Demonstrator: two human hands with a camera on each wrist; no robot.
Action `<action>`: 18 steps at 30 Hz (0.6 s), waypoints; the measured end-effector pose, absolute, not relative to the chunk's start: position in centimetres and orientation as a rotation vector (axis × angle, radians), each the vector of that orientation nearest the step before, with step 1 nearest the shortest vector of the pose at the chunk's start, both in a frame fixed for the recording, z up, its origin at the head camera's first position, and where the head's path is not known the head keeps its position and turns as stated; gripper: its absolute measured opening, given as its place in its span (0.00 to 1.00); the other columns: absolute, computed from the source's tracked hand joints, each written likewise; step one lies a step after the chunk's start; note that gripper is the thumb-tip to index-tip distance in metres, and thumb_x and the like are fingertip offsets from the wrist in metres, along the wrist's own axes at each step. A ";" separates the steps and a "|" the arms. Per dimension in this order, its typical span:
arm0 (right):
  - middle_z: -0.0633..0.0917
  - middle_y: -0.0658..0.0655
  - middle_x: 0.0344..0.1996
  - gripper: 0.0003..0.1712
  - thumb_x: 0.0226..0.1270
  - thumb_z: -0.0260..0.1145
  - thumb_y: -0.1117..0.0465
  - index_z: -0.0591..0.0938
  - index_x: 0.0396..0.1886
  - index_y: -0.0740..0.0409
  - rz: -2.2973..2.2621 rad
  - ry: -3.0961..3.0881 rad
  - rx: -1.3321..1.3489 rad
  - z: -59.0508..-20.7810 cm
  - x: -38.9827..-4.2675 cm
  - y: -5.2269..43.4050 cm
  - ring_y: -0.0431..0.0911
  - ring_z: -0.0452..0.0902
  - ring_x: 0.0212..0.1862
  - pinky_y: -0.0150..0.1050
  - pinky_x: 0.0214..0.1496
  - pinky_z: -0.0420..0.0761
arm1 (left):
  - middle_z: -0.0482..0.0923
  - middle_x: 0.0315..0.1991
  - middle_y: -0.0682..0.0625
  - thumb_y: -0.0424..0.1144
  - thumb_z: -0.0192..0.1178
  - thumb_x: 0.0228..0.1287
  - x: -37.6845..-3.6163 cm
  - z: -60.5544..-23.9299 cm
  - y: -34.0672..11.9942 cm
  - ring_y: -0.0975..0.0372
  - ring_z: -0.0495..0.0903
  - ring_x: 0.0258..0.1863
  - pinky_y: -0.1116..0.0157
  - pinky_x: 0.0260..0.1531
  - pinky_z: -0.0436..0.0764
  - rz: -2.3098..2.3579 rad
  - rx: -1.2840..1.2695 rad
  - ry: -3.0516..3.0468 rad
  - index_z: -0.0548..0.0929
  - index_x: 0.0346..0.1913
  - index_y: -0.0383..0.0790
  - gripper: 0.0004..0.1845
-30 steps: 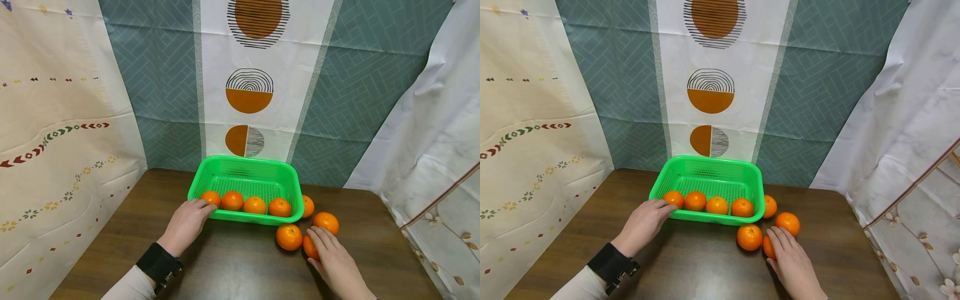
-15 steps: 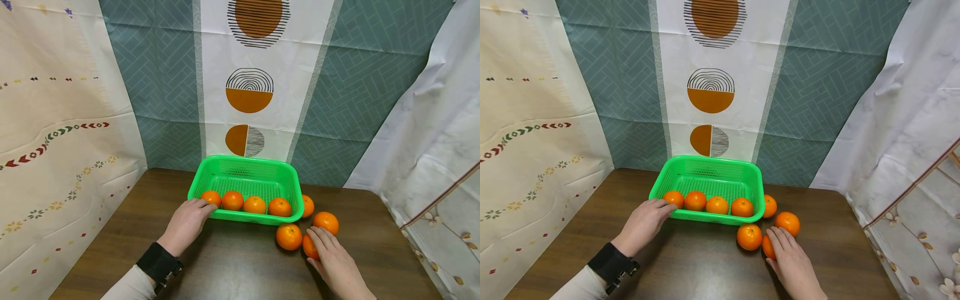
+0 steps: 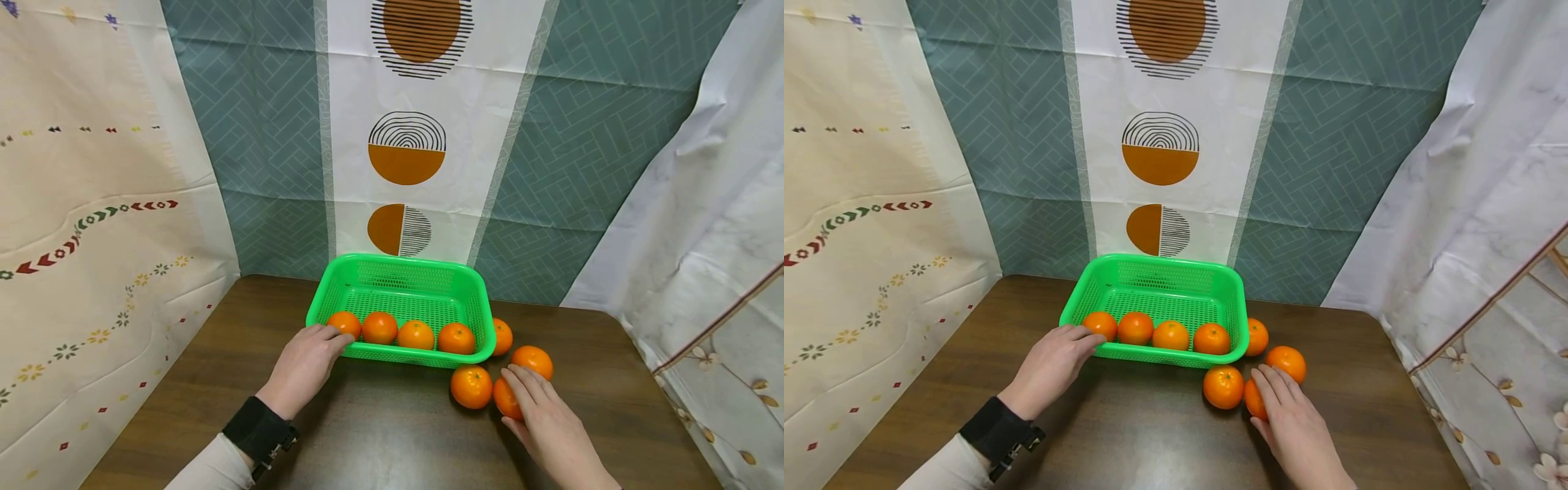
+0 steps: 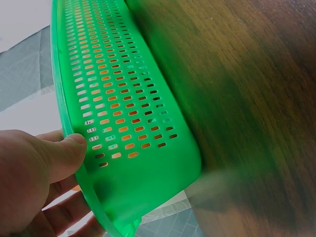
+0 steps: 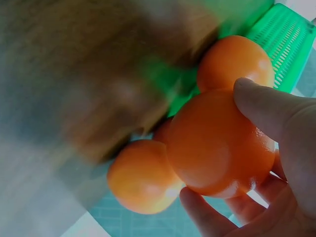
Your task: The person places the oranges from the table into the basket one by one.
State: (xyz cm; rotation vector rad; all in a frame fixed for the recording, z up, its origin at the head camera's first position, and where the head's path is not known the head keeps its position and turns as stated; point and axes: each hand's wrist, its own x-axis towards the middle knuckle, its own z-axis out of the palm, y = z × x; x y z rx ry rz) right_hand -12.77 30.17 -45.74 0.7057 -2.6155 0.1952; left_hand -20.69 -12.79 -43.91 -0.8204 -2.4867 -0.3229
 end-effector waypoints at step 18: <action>0.71 0.57 0.69 0.50 0.69 0.32 0.27 0.70 0.73 0.57 0.207 -2.615 0.712 -42.7 -12.1 29.5 0.52 0.66 0.69 0.51 0.61 0.75 | 0.82 0.41 0.56 0.35 0.74 0.59 -20.6 -43.9 -12.8 0.59 0.78 0.40 0.60 0.47 0.80 -0.319 -0.806 -2.501 0.87 0.50 0.48 0.16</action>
